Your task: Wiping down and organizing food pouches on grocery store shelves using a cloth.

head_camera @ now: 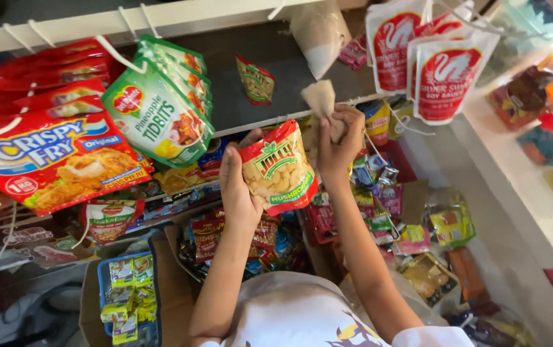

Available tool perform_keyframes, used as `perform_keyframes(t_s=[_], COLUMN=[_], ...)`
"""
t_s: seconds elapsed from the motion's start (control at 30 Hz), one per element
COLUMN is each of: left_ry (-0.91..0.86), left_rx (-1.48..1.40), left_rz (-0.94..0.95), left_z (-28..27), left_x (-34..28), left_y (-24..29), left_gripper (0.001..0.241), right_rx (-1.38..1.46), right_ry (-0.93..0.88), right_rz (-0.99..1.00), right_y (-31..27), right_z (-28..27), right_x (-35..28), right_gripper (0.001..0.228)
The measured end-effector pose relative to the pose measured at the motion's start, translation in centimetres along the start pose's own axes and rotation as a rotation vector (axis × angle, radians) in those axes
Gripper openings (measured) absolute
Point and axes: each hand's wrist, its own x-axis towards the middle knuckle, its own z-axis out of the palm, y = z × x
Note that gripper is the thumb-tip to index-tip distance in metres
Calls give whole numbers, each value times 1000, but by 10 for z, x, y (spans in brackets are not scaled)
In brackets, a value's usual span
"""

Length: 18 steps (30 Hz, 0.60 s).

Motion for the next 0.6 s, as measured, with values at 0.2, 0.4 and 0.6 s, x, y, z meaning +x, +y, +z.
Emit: perform_keyframes(t_s=[0.2, 0.4, 0.6], left_ry=[6, -11, -38], left_rx=[26, 20, 136], left_rz=[-22, 24, 148], left_z=[-4, 0, 16], left_x=[-1, -10, -26], left_y=[9, 20, 46], left_gripper=[40, 33, 37], right_rx=[-417, 316, 506], right_ry=[-822, -680, -623], right_rz=[-188, 526, 512], right_y=[154, -6, -70], right_z=[19, 2, -10], right_x=[-82, 15, 10], right_gripper=[34, 47, 21])
